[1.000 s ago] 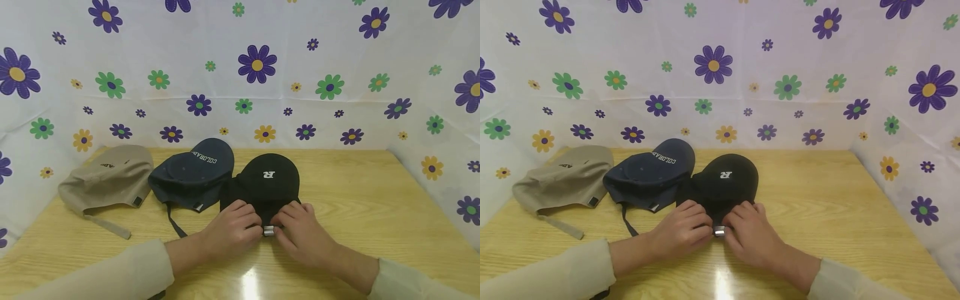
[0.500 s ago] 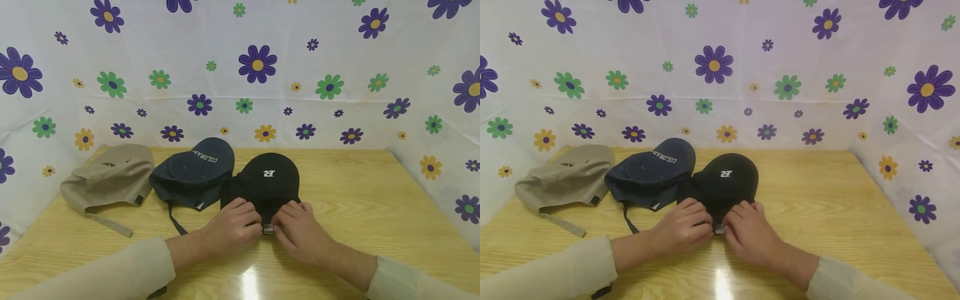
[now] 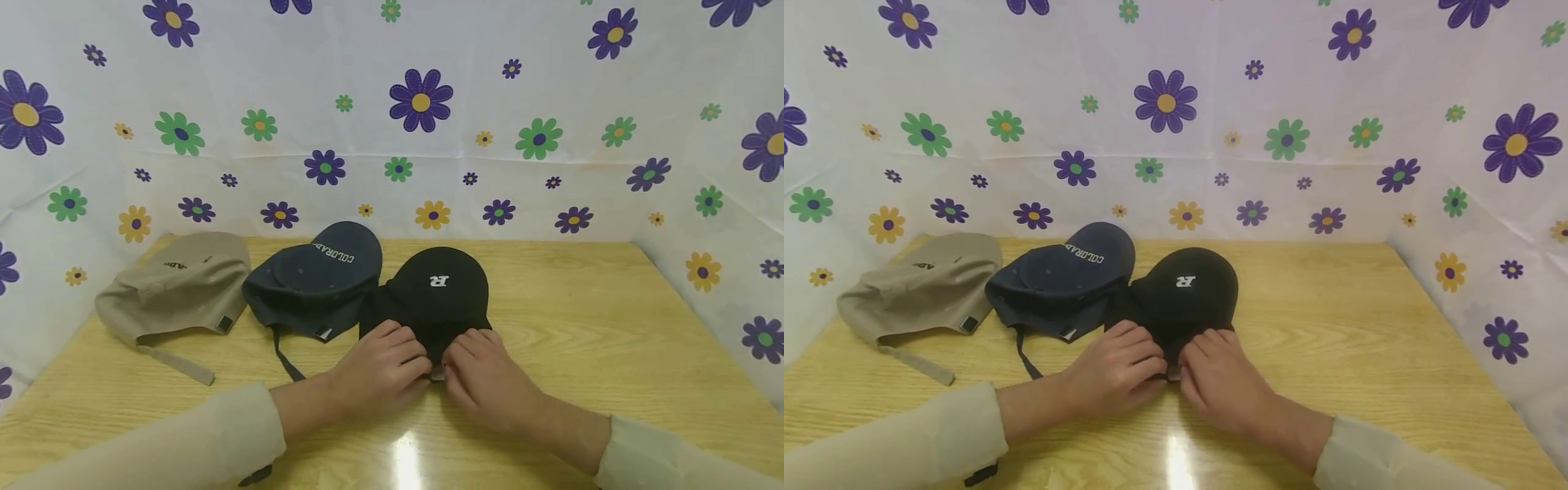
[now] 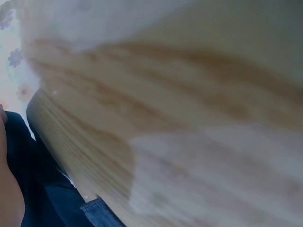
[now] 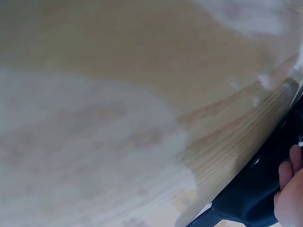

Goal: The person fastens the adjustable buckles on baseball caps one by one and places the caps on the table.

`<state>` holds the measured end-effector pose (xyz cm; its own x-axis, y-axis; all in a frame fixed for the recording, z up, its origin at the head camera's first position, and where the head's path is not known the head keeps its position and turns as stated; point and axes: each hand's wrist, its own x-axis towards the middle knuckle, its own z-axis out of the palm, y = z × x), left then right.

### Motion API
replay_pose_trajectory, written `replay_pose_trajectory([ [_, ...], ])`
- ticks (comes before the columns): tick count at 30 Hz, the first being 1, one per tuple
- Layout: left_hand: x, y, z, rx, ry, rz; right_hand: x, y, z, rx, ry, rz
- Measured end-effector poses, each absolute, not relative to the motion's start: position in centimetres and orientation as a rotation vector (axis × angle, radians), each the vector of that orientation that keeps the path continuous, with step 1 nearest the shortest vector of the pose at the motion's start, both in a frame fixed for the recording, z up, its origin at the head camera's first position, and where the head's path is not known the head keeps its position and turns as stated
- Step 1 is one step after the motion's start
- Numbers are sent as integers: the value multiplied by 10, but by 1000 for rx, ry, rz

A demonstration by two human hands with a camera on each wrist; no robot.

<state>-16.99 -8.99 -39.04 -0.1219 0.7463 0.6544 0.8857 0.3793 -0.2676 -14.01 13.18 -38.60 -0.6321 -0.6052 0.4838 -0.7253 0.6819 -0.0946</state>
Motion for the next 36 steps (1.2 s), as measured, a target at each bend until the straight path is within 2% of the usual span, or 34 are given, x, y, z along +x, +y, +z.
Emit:
replay_pose_trajectory([
  [9, -167, -88, -393, -1356, -1940, -234, -137, 129, -389, 1073, -2508, 557],
  [16, -167, -86, -395, -1322, -1924, -257, -138, 128, -389, 1119, -2445, 508],
  [30, -169, -85, -392, -1343, -1907, -240, -136, 131, -384, 1011, -2507, 443],
  [36, -169, -86, -392, -1352, -1892, -222, -137, 132, -384, 1128, -2410, 589],
])
